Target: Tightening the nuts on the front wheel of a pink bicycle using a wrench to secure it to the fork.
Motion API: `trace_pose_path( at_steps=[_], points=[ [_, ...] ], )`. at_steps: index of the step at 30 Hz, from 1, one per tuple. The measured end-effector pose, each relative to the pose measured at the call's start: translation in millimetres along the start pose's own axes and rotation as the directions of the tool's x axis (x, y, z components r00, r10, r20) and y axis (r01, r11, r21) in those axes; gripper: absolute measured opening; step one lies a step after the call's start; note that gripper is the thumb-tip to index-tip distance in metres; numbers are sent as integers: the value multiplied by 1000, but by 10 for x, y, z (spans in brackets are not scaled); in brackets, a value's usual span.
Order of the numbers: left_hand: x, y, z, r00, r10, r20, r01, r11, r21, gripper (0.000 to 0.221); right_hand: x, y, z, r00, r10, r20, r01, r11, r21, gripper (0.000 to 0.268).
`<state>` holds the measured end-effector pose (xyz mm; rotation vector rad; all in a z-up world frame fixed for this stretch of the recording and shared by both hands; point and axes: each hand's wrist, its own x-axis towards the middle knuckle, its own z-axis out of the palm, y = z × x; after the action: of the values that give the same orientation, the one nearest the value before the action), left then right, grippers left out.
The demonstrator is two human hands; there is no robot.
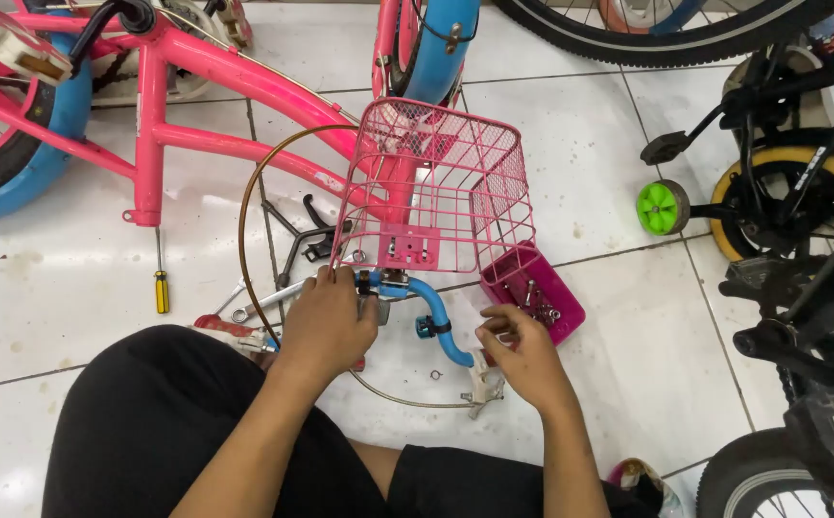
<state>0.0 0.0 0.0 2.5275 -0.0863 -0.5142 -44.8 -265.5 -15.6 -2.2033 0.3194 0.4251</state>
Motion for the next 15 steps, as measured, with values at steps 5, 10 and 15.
trace_pose_path(
  at_steps=[5, 10, 15],
  points=[
    [-105, 224, -224, 988, -105, 112, 108, 994, -16, 88, 34, -323, 390, 984, -176, -24, 178, 981, 74, 52],
    [69, 93, 49, 978, -156, 137, 152, 988, 41, 91, 52, -543, 695, 966, -257, 39, 257, 966, 12, 65],
    [205, -47, 213, 989, -69, 129, 63, 997, 50, 74, 153, -436, 837, 947, -319, 35, 321, 943, -92, 57]
  ],
)
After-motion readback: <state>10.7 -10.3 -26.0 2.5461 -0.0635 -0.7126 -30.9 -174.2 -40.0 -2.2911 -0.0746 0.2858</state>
